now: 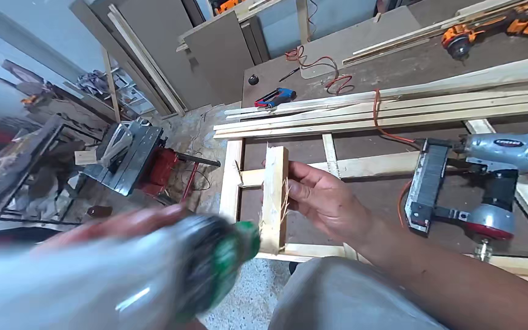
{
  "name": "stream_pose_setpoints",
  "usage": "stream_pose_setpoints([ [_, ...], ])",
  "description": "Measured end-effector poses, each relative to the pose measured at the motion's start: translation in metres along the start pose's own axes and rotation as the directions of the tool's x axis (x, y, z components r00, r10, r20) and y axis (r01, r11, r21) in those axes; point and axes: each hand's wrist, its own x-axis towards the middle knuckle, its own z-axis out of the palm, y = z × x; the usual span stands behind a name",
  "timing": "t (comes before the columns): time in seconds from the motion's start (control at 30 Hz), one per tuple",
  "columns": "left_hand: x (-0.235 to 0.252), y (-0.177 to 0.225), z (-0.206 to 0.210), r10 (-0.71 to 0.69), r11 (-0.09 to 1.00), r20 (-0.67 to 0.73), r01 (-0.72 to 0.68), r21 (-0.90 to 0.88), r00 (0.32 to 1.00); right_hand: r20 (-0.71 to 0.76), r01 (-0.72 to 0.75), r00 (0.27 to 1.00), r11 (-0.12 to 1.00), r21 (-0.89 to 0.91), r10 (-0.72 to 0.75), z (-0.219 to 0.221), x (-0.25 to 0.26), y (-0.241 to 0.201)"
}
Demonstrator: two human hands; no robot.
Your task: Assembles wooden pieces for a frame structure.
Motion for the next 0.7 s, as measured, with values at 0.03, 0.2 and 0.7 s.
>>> stream_pose_setpoints([
  [0.03,-0.001,0.007,-0.008,0.015,0.999,-0.03,-0.014,0.035,0.999,-0.017,0.004,1.0,1.0,0.005,-0.004,-0.002,0.001,-0.001],
  [0.2,-0.015,-0.016,0.016,0.0,1.0,0.015,0.001,-0.028,1.0,-0.015,0.056,0.998,0.998,-0.016,-0.056,-0.004,0.002,-0.004],
  [0.7,-0.018,-0.025,0.016,0.029,0.999,-0.068,-0.032,-0.043,0.997,-0.051,0.0,0.999,0.998,0.064,0.003,-0.002,0.001,-0.005],
])
